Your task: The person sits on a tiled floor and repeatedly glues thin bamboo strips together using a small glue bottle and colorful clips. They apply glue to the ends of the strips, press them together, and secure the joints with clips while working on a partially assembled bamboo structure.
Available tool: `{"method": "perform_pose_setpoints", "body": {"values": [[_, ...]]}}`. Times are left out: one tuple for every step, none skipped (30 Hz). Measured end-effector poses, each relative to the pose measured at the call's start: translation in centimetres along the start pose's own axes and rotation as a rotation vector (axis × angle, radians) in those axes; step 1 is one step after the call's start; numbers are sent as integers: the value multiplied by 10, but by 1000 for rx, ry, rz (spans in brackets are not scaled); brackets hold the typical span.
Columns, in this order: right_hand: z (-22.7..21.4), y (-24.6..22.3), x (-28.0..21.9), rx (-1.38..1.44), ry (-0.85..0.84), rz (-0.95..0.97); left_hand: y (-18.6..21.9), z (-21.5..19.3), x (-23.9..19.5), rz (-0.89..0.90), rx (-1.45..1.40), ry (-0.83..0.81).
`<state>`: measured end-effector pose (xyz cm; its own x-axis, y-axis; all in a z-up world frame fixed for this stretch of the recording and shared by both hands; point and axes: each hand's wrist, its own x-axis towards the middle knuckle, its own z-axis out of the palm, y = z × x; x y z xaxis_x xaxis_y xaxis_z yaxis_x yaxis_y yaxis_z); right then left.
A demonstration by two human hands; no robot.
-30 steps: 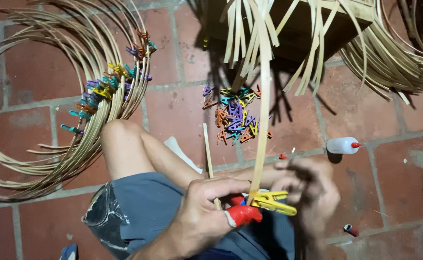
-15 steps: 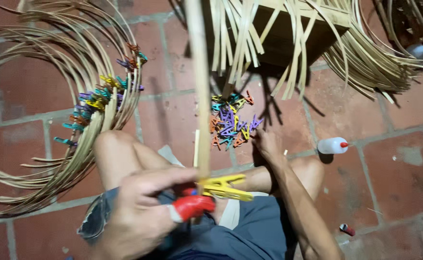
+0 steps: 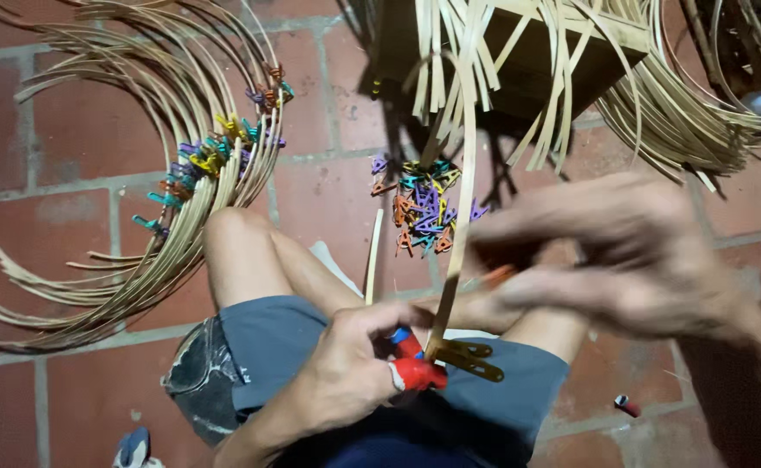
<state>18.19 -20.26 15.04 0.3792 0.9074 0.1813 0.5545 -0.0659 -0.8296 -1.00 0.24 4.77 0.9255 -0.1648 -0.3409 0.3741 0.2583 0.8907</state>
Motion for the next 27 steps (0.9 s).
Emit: {"method": "perform_pose_setpoints", "body": {"values": [[21,-13,20,-16,-141,49,-5,0,-3,-18,-12,14],[38,-24,36,-34,-284,95,-9,0,-5,33,-34,7],[53,-29,49,-30,-354,121,-14,0,-6,84,-56,-1],[64,-32,59,-24,-430,151,-19,1,-8,133,-83,-6],[72,-34,65,-40,-434,108,-24,1,-8,141,-103,7],[80,-35,69,-55,-439,64,-28,2,-9,150,-123,21],[87,-36,72,-69,-444,20,-31,3,-11,159,-144,36],[91,-38,75,-89,-480,84,-33,3,-12,197,-242,49],[93,-39,76,-110,-516,149,-35,3,-14,236,-340,61],[95,-42,76,-131,-544,218,-35,2,-15,271,-434,66],[97,-43,77,-146,-561,218,-35,1,-15,289,-437,66],[99,-43,76,-161,-573,222,-35,1,-16,302,-440,61],[102,-42,76,-175,-586,227,-35,0,-16,316,-444,56],[104,-40,75,-210,-600,214,-36,-1,-16,300,-467,53],[106,-37,73,-244,-613,201,-36,-2,-18,283,-491,51],[108,-34,72,-278,-631,186,-37,-2,-19,268,-517,51],[109,-31,70,-288,-641,185,-38,-2,-19,260,-521,54],[109,-29,69,-298,-654,180,-38,-1,-19,256,-525,62],[108,-27,70,-308,-666,174,-38,-1,-20,251,-529,70],[105,-26,70,-429,-718,158,-38,-2,-21,232,-467,85],[101,-27,72,-550,-769,141,-38,-4,-23,213,-405,100],[95,-28,74,-674,-817,122,-36,-6,-24,195,-342,114],[88,-29,75,-624,-620,-10,-33,-8,-26,177,-373,114],[81,-31,77,-571,-424,-149,-29,-13,-27,166,-399,120],[66,-36,72,-472,-266,-197,-25,-17,-29,155,-426,127],[49,-38,66,-372,-108,-249,-21,-23,-30,148,-366,125],[42,-32,58,-319,9,-158,-17,-29,-32,140,-306,124]]}}
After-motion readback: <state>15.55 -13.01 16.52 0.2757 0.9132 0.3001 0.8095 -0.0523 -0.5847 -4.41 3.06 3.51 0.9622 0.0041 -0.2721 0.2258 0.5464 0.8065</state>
